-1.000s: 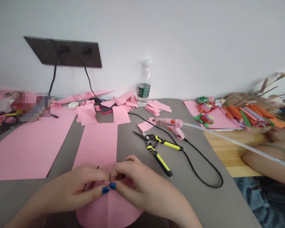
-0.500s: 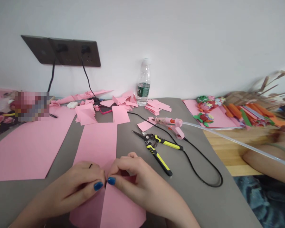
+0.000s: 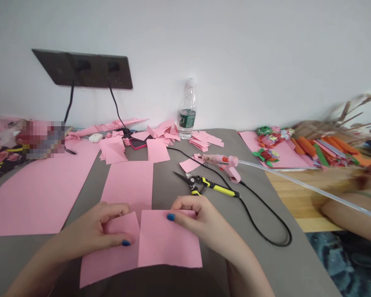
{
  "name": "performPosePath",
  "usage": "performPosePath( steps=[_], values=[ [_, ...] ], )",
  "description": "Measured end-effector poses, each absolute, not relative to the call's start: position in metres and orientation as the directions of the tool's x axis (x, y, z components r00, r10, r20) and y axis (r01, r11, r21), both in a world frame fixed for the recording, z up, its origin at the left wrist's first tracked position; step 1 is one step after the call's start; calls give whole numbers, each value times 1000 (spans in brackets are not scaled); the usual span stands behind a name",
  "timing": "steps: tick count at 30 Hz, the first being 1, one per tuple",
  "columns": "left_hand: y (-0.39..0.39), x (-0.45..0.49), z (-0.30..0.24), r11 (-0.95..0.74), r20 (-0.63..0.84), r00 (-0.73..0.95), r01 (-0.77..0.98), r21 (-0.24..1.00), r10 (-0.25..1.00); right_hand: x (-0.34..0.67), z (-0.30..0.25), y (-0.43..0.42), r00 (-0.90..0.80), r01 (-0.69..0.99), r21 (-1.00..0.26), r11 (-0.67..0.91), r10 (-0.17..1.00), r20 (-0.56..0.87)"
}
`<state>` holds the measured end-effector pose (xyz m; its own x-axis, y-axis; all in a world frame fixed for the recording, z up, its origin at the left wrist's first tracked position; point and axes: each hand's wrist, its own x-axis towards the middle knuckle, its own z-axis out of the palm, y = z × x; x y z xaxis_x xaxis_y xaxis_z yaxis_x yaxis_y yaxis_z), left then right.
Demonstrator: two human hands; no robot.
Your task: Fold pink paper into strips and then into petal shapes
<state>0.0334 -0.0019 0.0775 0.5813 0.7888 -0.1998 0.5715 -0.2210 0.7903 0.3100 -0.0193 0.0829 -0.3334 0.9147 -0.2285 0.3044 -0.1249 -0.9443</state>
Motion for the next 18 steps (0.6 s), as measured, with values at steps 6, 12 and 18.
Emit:
performPosePath(
  steps=[6, 12, 18],
  values=[
    [5, 14, 72, -116, -157, 403, 575, 810, 901, 332, 65, -14, -85, 181, -966, -185, 975, -203],
    [1, 39, 45, 136, -143, 2, 301, 944, 990, 305, 52, -12, 52, -71, -986, -149, 987, -152],
    [-10, 77, 34, 275, -252, 136, -195, 941, 958, 254, 38, -12, -54, 82, -988, -128, 990, -132]
  ],
)
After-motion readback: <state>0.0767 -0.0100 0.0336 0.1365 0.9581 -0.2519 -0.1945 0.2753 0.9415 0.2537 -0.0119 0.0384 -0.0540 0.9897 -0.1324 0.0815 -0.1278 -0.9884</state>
